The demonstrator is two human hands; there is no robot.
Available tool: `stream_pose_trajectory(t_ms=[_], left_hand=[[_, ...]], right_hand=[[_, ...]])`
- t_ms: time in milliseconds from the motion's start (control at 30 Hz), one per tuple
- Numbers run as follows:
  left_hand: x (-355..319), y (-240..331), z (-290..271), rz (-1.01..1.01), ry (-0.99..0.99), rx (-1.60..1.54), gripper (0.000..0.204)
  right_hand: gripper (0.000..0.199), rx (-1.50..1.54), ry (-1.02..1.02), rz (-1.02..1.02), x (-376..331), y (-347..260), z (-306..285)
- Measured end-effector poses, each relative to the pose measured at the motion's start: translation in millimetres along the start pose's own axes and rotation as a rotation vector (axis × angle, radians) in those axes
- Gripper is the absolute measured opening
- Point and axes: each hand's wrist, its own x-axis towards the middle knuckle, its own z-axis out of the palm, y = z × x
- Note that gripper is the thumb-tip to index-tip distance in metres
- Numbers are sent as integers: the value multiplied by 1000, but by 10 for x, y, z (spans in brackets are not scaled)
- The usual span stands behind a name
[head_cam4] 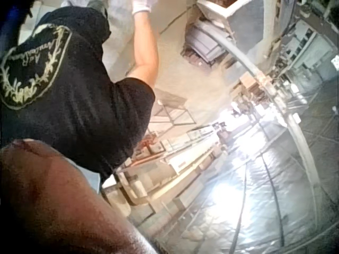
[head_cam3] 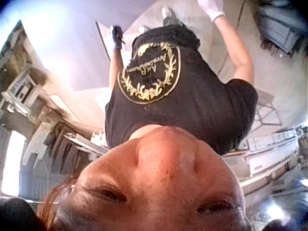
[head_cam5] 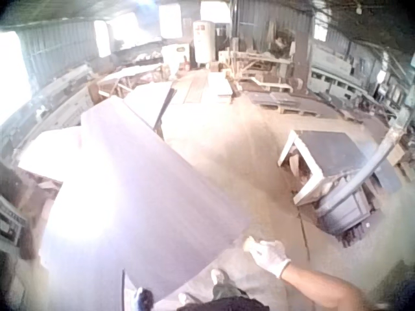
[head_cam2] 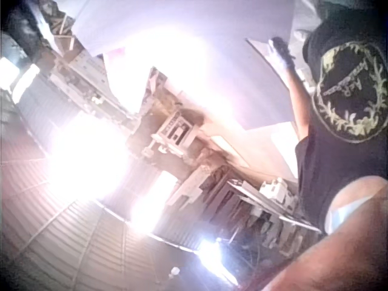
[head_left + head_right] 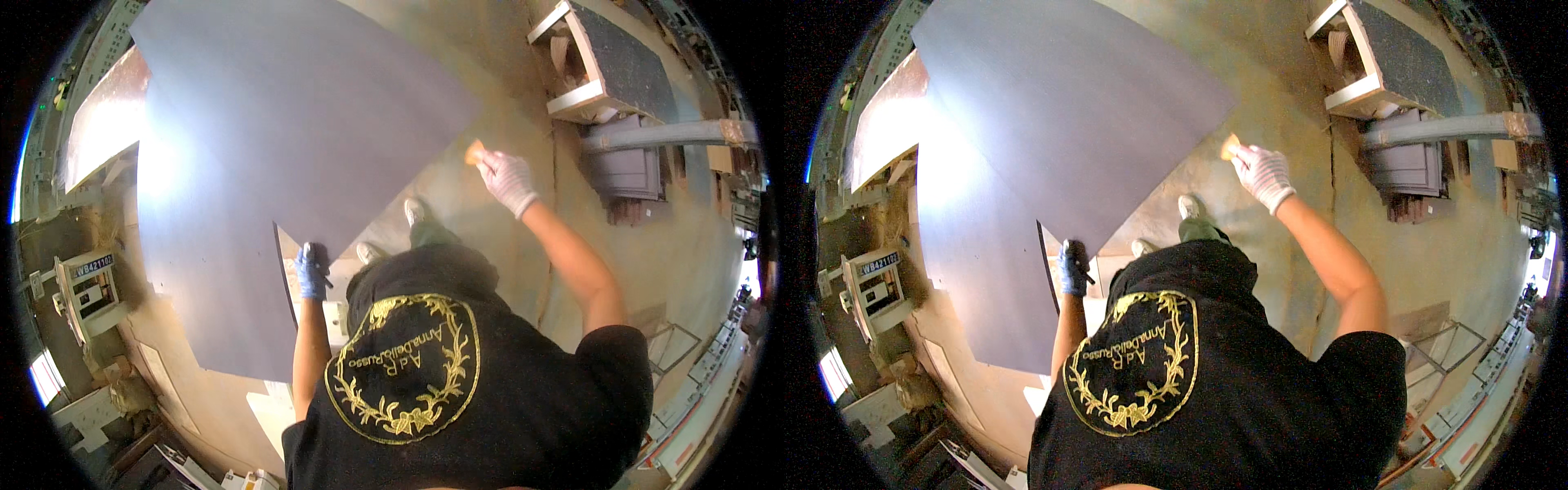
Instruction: The person picks up a large gray sheet, carries it across the workshop, and places it on a workbench. They then use a small orange tool to rub the surface of the sheet and later move the sheet to a machine before returning it to the bench.
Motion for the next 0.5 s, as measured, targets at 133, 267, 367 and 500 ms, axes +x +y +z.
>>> stream_pose_trajectory(t_ms=[133, 267, 367, 500], left_hand=[[79, -27, 20, -8, -74, -63, 34], [67, -36, -11, -23, -59, -62, 32], [85, -40, 27, -15, -10, -70, 31], [40, -77, -20, -9, -12, -58, 31]], right_hand=[[22, 459, 446, -60, 141, -216, 330], [32, 367, 374, 57, 86, -248, 696], [34, 336, 455, 64, 63, -302, 799], [29, 602, 367, 164, -326, 41, 1650]])
